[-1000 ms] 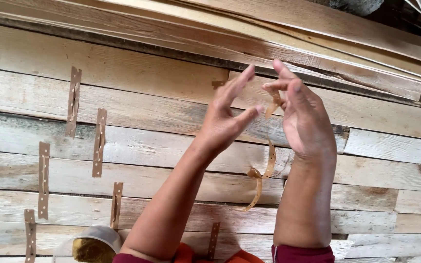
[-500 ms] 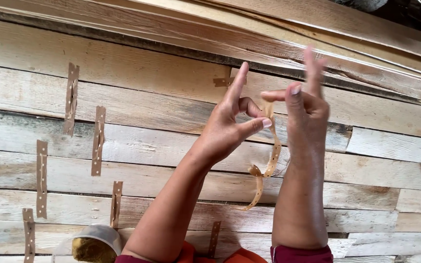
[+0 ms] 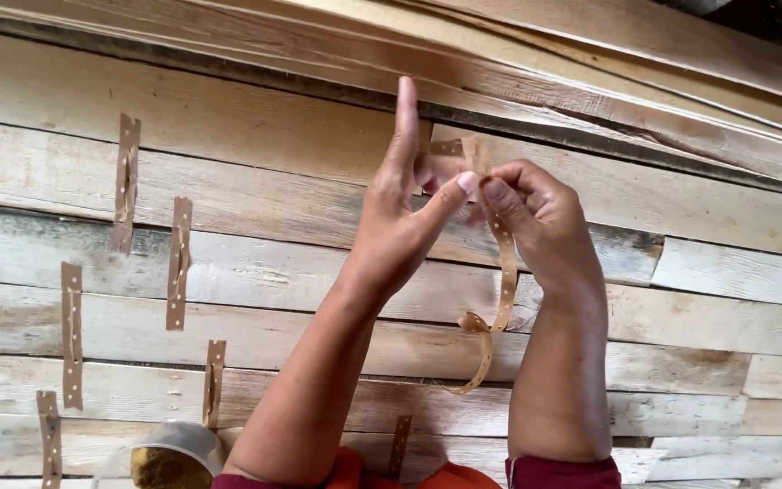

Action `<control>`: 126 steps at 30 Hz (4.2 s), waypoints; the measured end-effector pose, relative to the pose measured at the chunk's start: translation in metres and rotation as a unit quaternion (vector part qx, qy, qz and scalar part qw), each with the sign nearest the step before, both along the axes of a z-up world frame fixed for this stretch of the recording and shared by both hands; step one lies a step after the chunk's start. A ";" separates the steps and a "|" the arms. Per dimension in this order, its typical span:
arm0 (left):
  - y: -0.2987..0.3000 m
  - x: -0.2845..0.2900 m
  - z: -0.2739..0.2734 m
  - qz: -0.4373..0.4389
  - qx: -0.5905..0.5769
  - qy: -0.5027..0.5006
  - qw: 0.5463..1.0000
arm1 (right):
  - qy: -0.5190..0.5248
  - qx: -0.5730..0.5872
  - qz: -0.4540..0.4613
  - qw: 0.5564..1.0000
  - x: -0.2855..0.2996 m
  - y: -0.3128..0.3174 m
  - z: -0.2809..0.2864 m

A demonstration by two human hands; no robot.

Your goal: Applying adhesive to thin wood strips and pressing them onto a wooden plank surface to secure them.

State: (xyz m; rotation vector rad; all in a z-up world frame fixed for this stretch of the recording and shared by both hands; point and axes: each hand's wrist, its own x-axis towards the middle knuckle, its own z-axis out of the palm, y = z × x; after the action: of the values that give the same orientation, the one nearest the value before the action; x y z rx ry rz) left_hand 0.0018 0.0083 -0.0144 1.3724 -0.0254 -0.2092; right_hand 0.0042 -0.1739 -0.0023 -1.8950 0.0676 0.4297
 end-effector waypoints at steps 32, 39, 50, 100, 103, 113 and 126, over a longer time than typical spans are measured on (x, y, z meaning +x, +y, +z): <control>-0.023 -0.003 -0.088 -0.124 0.556 -0.071 0.819 | 0.027 -0.397 0.132 0.908 0.049 0.012 -0.055; -0.023 -0.001 -0.082 -0.123 0.563 -0.049 0.816 | 0.023 -0.431 0.222 0.875 0.066 0.013 -0.053; -0.021 0.006 -0.069 -0.148 0.523 -0.028 0.839 | -0.066 -0.200 0.007 0.978 0.024 -0.014 -0.045; 0.156 -0.428 0.002 0.077 -0.054 0.136 0.986 | 0.024 0.371 0.111 0.922 -0.310 0.135 0.057; 0.200 -0.443 -0.001 0.119 -0.022 0.118 0.986 | -0.003 0.292 0.120 0.949 -0.307 0.168 0.058; 0.275 -0.405 0.004 0.103 0.256 0.204 0.939 | -0.215 -0.403 -0.043 0.889 -0.238 0.193 -0.004; 0.298 -0.354 -0.065 0.005 0.392 0.159 0.906 | -0.175 -0.418 0.364 0.813 -0.361 0.326 -0.034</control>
State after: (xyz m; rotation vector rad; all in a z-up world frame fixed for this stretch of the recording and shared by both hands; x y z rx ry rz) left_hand -0.3519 0.3063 -0.0790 2.1233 0.3769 -0.4659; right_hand -0.3567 0.1524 -0.0365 -2.8246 -0.8843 0.6076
